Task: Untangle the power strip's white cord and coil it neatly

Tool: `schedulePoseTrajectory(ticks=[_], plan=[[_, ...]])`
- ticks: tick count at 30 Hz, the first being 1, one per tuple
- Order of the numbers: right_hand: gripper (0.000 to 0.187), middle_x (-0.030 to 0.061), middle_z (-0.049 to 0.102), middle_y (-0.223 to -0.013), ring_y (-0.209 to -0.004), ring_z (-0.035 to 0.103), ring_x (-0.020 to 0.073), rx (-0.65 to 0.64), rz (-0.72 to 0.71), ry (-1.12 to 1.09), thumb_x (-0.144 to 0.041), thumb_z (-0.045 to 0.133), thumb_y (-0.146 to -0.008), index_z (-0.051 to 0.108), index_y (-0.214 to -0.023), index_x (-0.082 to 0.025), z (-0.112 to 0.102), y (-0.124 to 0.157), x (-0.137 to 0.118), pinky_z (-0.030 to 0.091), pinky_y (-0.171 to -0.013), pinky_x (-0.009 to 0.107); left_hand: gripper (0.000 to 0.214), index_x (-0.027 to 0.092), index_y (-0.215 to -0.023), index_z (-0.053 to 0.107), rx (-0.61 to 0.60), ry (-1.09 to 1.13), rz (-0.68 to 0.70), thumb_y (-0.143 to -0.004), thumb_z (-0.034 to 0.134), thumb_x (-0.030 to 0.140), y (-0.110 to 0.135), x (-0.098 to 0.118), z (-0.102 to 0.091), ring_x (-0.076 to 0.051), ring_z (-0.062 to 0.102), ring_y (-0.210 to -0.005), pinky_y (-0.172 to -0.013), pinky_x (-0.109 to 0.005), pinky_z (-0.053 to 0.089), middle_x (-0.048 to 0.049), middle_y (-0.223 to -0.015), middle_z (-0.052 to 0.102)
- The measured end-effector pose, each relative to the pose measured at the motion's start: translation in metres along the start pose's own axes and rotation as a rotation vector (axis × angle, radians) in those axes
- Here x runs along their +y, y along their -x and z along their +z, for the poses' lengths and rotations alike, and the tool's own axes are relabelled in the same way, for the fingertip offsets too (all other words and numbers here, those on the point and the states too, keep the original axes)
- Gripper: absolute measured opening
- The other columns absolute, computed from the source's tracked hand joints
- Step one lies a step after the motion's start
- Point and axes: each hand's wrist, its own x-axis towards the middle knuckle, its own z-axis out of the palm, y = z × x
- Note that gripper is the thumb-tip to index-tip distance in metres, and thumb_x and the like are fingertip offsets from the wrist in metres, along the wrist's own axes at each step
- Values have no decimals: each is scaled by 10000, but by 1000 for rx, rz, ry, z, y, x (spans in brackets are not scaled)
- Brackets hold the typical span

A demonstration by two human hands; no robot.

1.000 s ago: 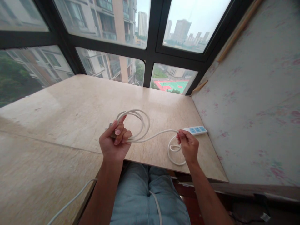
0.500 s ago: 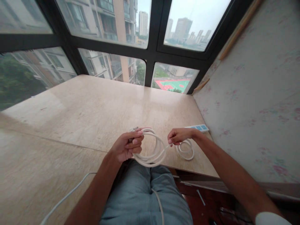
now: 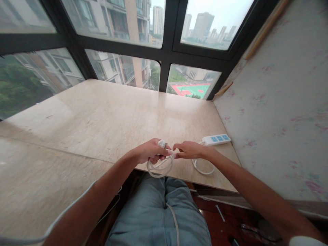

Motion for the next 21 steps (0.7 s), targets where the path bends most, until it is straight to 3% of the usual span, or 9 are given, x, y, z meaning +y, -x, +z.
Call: schedulePoseTrajectory(ticks=[3,8,12,16,19,21], plan=[[611,111,699,-986,-849,651,240,77,-17,41,-571,592,-848,546,-1312,-176,8,-4,7,450,-712,308,231,116,-757,672,-47,-78,18,-680,739,323,-6,7,3,-30,297,-332,-338,-182,160,23,-496,514],[707,169,589,-1284,-1190,552,296,310,-338,62,-453,740,-760,487,-1346,-149,11,-3,6,426,-983,443,193,135,-609,597,-95,-101,-64,-614,752,251,-17,18,0,-20,254,-338,-339,-175,143,5,-479,529],[931,146,537,-1373,-1276,505,271,316,-440,-194,-475,800,-681,365,-1444,-169,9,6,-10,412,-1052,422,162,142,-623,599,-127,-140,-113,-631,730,237,-26,25,-4,-27,243,-340,-341,-172,138,-7,-471,527],[1108,156,418,-1484,-1321,482,238,296,-386,-469,-471,749,-751,17,-1549,-232,15,6,-16,449,-1034,403,120,153,-645,604,-102,-228,-67,-646,715,201,-32,30,1,-44,273,-349,-348,-179,143,9,-473,485],[1179,211,227,-1568,-1415,355,267,563,-341,-462,-451,727,-785,-167,-1524,-242,14,5,-21,449,-1034,459,208,167,-572,546,-81,-305,-72,-652,729,224,-37,33,7,-53,279,-357,-349,-184,147,18,-450,435],[1185,209,152,-1587,-1464,236,302,710,-348,-271,-415,755,-766,-129,-1535,-232,7,9,-29,401,-1080,512,290,175,-533,505,-99,-313,-124,-685,715,306,-40,32,7,-47,256,-356,-346,-184,136,10,-448,426]])
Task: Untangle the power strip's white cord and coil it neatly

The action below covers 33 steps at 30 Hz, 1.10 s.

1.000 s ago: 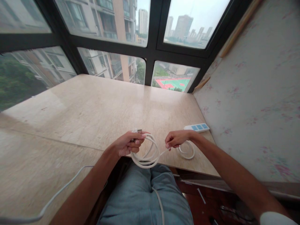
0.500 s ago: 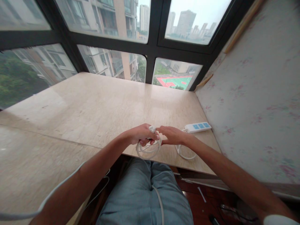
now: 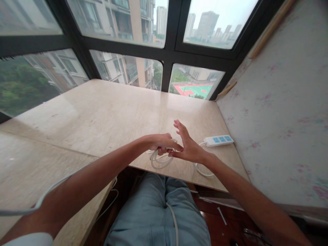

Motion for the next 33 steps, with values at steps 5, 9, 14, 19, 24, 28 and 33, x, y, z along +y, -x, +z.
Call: schedulePoseTrajectory(ticks=[5,9,14,19,24,28,33], plan=[[836,213,314,-1512,-1431,274,325,15,-188,458,-185,600,-869,99,-1538,-159,-5,-1,-32,360,-1114,534,422,172,-520,491,-140,183,-73,-728,635,510,-8,-7,-6,-36,215,-356,-351,-184,153,-1,-454,420],[650,231,364,-1451,-1405,288,343,159,-232,620,-96,496,-887,207,-1469,-93,10,4,-42,340,-1103,550,432,179,-502,477,-115,230,20,-767,578,504,-11,-11,-8,-77,308,-347,-342,-213,241,-20,-423,433],[457,171,444,-1290,-1257,428,306,277,-153,508,-159,547,-884,328,-1284,-196,18,3,-40,447,-978,504,478,177,-566,522,-47,231,91,-814,489,585,-14,-11,-9,-119,409,-346,-338,-239,300,-32,-439,477],[390,163,502,-1163,-1071,506,294,274,-27,512,-115,536,-844,366,-1189,-184,14,-3,-30,490,-859,452,813,189,-636,533,5,239,17,-650,246,949,-11,-8,-10,-109,398,-324,-317,-232,269,-23,-485,504],[146,126,586,-963,-856,539,267,126,24,670,-118,504,-850,475,-983,-173,16,-9,-29,471,-768,395,962,181,-556,536,8,210,-15,-526,18,990,-10,-5,-4,-144,415,-329,-311,-260,270,-63,-419,478],[128,98,606,-873,-796,565,246,34,66,734,-143,477,-883,503,-1008,-154,18,-12,-30,457,-708,353,993,164,-531,563,-22,247,-21,-511,14,991,-10,-7,-5,-156,449,-349,-315,-259,259,-98,-434,518],[184,84,611,-906,-813,608,217,-60,132,713,-136,457,-908,488,-1089,-155,19,-10,-26,458,-656,298,984,150,-601,630,-93,334,63,-558,104,981,-6,-12,-7,-165,490,-369,-336,-265,281,-121,-490,583]])
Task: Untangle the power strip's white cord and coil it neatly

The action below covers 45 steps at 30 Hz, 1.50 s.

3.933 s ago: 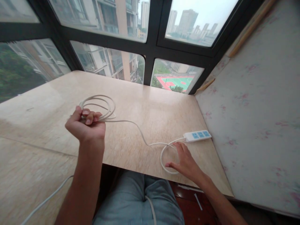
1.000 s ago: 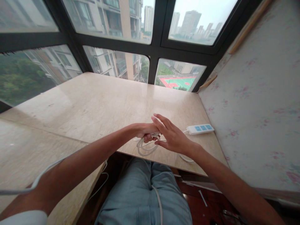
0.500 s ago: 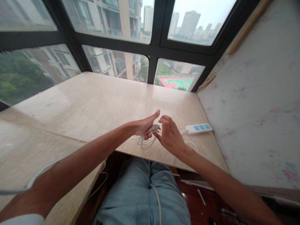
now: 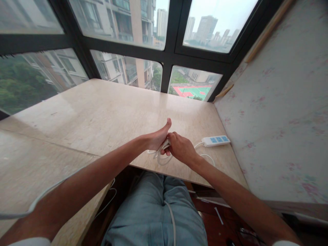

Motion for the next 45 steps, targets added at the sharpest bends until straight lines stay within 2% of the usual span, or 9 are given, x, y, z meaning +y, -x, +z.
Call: schedulePoseTrajectory(ticks=[9,13,16,22,25,29,36,41,45], plan=[[237,92,628,-946,-813,645,223,-18,46,-105,-221,576,-883,487,-1096,-168,19,4,13,422,-562,266,895,127,-723,692,-3,-97,113,-680,284,923,4,-5,0,-160,551,-458,-467,-281,409,-135,-619,657],[227,79,649,-929,-753,632,199,74,113,-240,-203,590,-840,517,-1053,-178,28,4,23,412,-588,262,796,113,-1072,681,216,-309,232,-729,491,805,9,-4,3,-201,634,-587,-543,-292,438,-144,-796,720],[131,54,636,-835,-683,592,173,168,195,-341,-218,563,-830,537,-953,-182,27,4,33,386,-587,255,859,128,-1367,509,427,-536,313,-708,667,656,21,-4,1,-255,683,-833,-701,-314,477,-157,-1048,719],[105,-52,503,-604,-527,449,113,278,389,-571,-266,581,-760,522,-820,-205,13,7,43,320,-535,228,816,141,-1373,504,432,-817,472,-717,704,584,34,-26,-18,-325,569,-1175,-994,-430,414,-167,-1309,603],[116,-69,474,-568,-502,419,103,317,470,-677,-266,592,-715,515,-781,-210,8,8,43,314,-518,219,804,183,-1345,509,445,-676,604,-660,788,499,23,-47,-28,-315,528,-1237,-1057,-465,370,-158,-1345,570],[108,-64,463,-560,-508,407,108,361,587,-757,-289,571,-704,499,-731,-214,4,9,44,312,-511,227,671,167,-1249,547,385,-168,676,-679,800,416,2,-69,-27,-274,598,-1136,-997,-433,424,-154,-1214,624],[114,-18,515,-578,-562,435,145,317,708,-408,-295,532,-753,500,-673,-221,19,4,58,316,-559,261,468,141,-1020,675,363,517,800,-650,819,388,-28,-90,17,-170,637,-864,-926,-348,452,-61,-877,677],[145,94,662,-723,-665,580,207,157,791,-224,-309,530,-803,603,-811,-184,28,3,55,361,-595,281,496,176,-889,577,539,540,820,-506,891,202,-46,-98,49,-128,624,-806,-767,-252,469,7,-848,640],[203,139,697,-796,-729,642,248,44,875,-210,-281,513,-832,614,-964,-165,29,5,45,396,-626,304,453,183,-899,526,634,423,820,-587,847,255,-52,-96,61,-142,636,-760,-727,-257,471,-26,-847,690]])
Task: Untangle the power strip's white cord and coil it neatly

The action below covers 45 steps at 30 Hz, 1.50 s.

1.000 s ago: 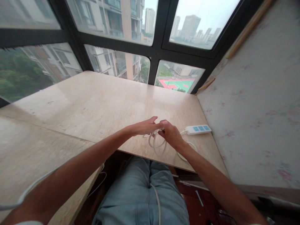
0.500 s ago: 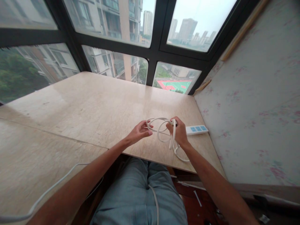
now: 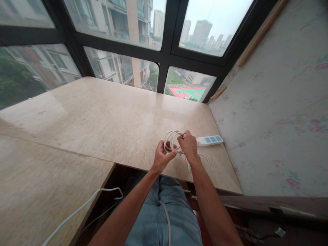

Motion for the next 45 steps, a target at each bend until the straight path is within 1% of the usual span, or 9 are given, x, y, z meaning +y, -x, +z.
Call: schedulePoseTrajectory(ticks=[5,9,13,19,27,30,36,41,45], plan=[[147,89,691,-775,-708,632,217,-37,-20,1,-300,549,-814,623,-911,-217,-1,5,4,363,-593,274,265,155,-916,612,38,-118,47,-787,681,375,-6,3,0,-177,665,-727,-771,-294,469,-24,-663,679],[139,7,611,-641,-618,555,159,-129,-109,-81,-348,620,-762,585,-732,-217,-6,1,16,298,-541,244,329,145,-865,632,27,-55,5,-793,671,464,-11,6,-9,-177,666,-662,-756,-312,488,8,-583,615],[321,-24,587,-664,-609,520,129,-428,-233,-371,-472,723,-691,582,-747,-189,-15,-7,25,326,-545,234,389,151,-950,609,-26,65,-38,-783,681,495,-12,13,-14,-112,565,-488,-674,-305,510,70,-529,525],[613,35,696,-823,-722,643,151,-738,-175,-831,-449,777,-692,531,-1177,-166,-26,-26,25,423,-593,235,419,161,-909,604,-10,128,-60,-757,699,540,-13,21,-12,-57,409,-378,-525,-248,463,102,-477,426],[314,-26,655,-626,-518,601,106,-1258,-220,-800,-349,777,-658,603,-843,-165,-21,-48,8,433,-478,194,421,183,-673,497,202,261,-257,-762,638,570,-21,13,-1,-32,192,-304,-343,-195,201,122,-387,256],[289,-42,628,-535,-423,543,88,-1258,-149,-801,-348,774,-650,620,-816,-168,-16,-45,0,390,-404,177,460,200,-596,446,278,285,-347,-793,549,602,-27,13,-5,-46,198,-285,-339,-207,209,109,-359,239],[282,-78,529,-407,-385,522,81,-1099,16,-1008,-314,817,-595,644,-750,-156,-2,-32,0,404,-405,174,541,206,-508,432,-8,440,-457,-769,524,671,-27,24,-21,-108,425,-362,-534,-297,474,57,-361,324],[301,-78,526,-419,-378,514,71,-1012,86,-1074,-322,838,-583,656,-737,-138,1,-26,10,434,-410,176,317,173,-632,587,-46,663,-375,-772,662,447,-11,14,-23,-166,656,-672,-815,-359,524,13,-529,560],[313,-79,527,-425,-341,461,52,-926,137,-1101,-330,860,-557,631,-660,-143,2,-23,15,448,-397,183,89,176,-836,689,-36,743,-342,-774,642,219,-1,-2,-28,-191,690,-969,-880,-323,514,-36,-829,733]])
